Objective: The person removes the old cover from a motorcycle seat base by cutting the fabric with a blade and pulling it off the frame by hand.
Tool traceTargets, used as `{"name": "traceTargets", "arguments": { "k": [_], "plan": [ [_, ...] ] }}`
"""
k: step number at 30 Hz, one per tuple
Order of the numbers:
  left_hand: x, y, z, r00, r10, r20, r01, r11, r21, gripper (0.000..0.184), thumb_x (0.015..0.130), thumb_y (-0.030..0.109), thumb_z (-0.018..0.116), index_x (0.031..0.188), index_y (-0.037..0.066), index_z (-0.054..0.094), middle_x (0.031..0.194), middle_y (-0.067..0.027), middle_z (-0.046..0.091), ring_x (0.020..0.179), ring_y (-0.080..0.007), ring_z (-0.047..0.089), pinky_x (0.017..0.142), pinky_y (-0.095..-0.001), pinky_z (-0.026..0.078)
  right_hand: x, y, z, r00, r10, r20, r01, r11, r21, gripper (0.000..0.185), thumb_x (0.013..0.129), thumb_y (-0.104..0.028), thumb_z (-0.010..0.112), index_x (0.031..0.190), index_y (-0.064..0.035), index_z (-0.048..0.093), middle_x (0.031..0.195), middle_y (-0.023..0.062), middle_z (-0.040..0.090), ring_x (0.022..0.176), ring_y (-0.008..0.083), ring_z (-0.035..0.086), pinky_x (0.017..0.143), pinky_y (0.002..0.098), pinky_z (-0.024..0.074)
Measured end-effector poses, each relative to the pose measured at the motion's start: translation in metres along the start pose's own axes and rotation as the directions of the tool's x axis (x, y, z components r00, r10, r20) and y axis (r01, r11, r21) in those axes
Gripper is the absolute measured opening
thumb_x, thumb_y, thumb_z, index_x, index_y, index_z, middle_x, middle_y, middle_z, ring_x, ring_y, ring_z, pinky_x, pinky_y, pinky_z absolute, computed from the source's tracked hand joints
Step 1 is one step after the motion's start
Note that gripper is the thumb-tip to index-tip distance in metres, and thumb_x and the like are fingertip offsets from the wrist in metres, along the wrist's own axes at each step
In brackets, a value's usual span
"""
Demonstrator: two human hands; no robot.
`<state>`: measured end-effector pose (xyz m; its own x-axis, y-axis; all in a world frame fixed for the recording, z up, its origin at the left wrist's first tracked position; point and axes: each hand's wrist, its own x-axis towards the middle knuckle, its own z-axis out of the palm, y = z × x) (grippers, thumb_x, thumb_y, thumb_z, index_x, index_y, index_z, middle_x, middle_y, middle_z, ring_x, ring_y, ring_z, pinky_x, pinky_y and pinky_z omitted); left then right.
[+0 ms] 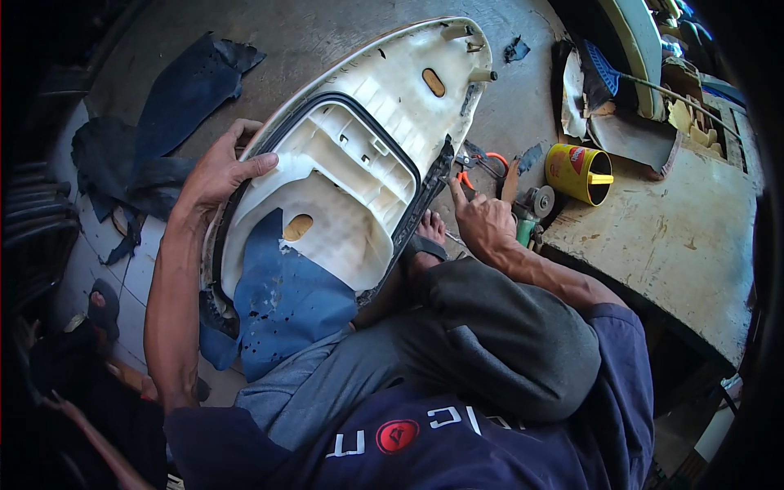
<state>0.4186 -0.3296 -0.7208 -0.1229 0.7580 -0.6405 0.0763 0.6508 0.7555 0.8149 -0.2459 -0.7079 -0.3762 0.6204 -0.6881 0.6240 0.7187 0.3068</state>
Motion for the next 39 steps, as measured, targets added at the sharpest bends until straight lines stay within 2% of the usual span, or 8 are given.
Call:
{"name": "traceTargets", "arguments": {
  "k": [2, 4, 12, 24, 28, 32, 34, 39],
  "plan": [
    [0.0, 0.002, -0.002, 0.999, -0.028, 0.044, 0.028, 1.0, -0.008, 0.077, 0.075, 0.039, 0.086, 0.134, -0.001, 0.056, 0.12, -0.0177, 0.064, 0.111, -0.0245, 0.06, 0.098, -0.0321, 0.044, 0.0, 0.015, 0.014, 0.998, 0.043, 0.043, -0.053, 0.964, 0.262, 0.059, 0.094, -0.013, 0.051, 0.152, -0.0181, 0.043, 0.088, 0.0202, 0.071, 0.079, 0.0319, 0.072, 0.073, 0.0472, 0.0549],
    [0.004, -0.004, -0.004, 0.999, 0.009, 0.04, -0.008, 1.0, -0.015, 0.079, 0.073, 0.04, 0.087, 0.133, -0.002, 0.056, 0.12, -0.0174, 0.064, 0.111, -0.0248, 0.059, 0.098, -0.0317, 0.044, 0.017, 0.014, 0.066, 0.986, 0.097, -0.134, 0.081, 0.423, 0.902, 0.061, 0.091, -0.013, 0.051, 0.151, -0.0222, 0.046, 0.094, 0.0267, 0.07, 0.087, 0.0377, 0.071, 0.084, 0.0473, 0.0529],
    [0.004, -0.01, -0.005, 0.996, 0.093, -0.014, -0.092, 0.993, 0.068, 0.077, 0.075, 0.038, 0.086, 0.132, -0.003, 0.056, 0.121, -0.0153, 0.064, 0.111, -0.0217, 0.06, 0.098, -0.0318, 0.045, -0.01, 0.058, 0.016, 0.967, 0.18, -0.181, -0.111, 0.935, 0.337, 0.062, 0.089, -0.012, 0.052, 0.147, -0.0332, 0.049, 0.087, 0.0245, 0.071, 0.068, 0.0386, 0.071, 0.06, 0.049, 0.0538],
    [-0.004, -0.004, -0.001, 0.999, 0.035, -0.019, -0.034, 0.999, 0.029, 0.072, 0.078, 0.035, 0.084, 0.132, -0.003, 0.057, 0.121, -0.0153, 0.064, 0.112, -0.0229, 0.059, 0.099, -0.0313, 0.043, 0.012, 0.024, 0.01, 0.993, 0.062, -0.099, -0.047, 0.988, 0.147, 0.057, 0.096, -0.011, 0.046, 0.153, -0.0182, 0.041, 0.083, 0.0174, 0.071, 0.073, 0.0285, 0.073, 0.063, 0.0452, 0.0549],
    [0.006, -0.013, -0.004, 0.999, 0.029, -0.015, -0.029, 0.999, -0.023, 0.067, 0.078, 0.035, 0.084, 0.129, -0.002, 0.059, 0.117, -0.0133, 0.064, 0.11, -0.0203, 0.059, 0.096, -0.0311, 0.044, 0.039, 0.046, 0.075, 0.987, 0.074, -0.14, 0.091, 0.459, 0.884, 0.062, 0.092, -0.015, 0.053, 0.151, -0.03, 0.043, 0.101, 0.0318, 0.068, 0.096, 0.0431, 0.069, 0.087, 0.0496, 0.0524],
    [-0.001, -0.012, 0.004, 0.997, 0.033, -0.07, -0.024, 0.991, 0.13, 0.058, 0.083, 0.032, 0.08, 0.127, -0.001, 0.06, 0.116, -0.0138, 0.065, 0.111, -0.0233, 0.06, 0.096, -0.0326, 0.046, 0.0, 0.039, 0.041, 0.991, 0.131, 0.025, -0.095, 0.556, 0.826, 0.062, 0.09, -0.016, 0.055, 0.149, -0.0319, 0.046, 0.101, 0.0337, 0.065, 0.098, 0.0485, 0.064, 0.09, 0.0531, 0.0496],
    [0.011, -0.006, 0.024, 0.76, 0.547, -0.352, -0.188, 0.703, 0.686, 0.046, 0.087, 0.028, 0.072, 0.122, 0.0, 0.062, 0.111, -0.017, 0.065, 0.107, -0.0308, 0.061, 0.095, -0.0404, 0.047, -0.01, 0.046, 0.063, 0.978, 0.189, -0.086, -0.031, 0.541, 0.84, 0.057, 0.092, -0.022, 0.06, 0.148, -0.0207, 0.049, 0.112, 0.0292, 0.068, 0.106, 0.0409, 0.067, 0.092, 0.0436, 0.0508],
    [0.034, 0.051, 0.149, 0.794, 0.603, 0.076, -0.542, 0.646, 0.538, 0.035, 0.092, 0.026, 0.063, 0.113, -0.002, 0.063, 0.106, -0.0234, 0.064, 0.105, -0.0395, 0.06, 0.095, -0.0447, 0.046, 0.023, 0.047, 0.101, 0.884, 0.465, -0.043, -0.012, 0.114, 0.993, 0.052, 0.097, -0.035, 0.061, 0.135, -0.0002, 0.058, 0.097, 0.0151, 0.072, 0.083, 0.0212, 0.065, 0.079, 0.0365, 0.052]
  ]
}}
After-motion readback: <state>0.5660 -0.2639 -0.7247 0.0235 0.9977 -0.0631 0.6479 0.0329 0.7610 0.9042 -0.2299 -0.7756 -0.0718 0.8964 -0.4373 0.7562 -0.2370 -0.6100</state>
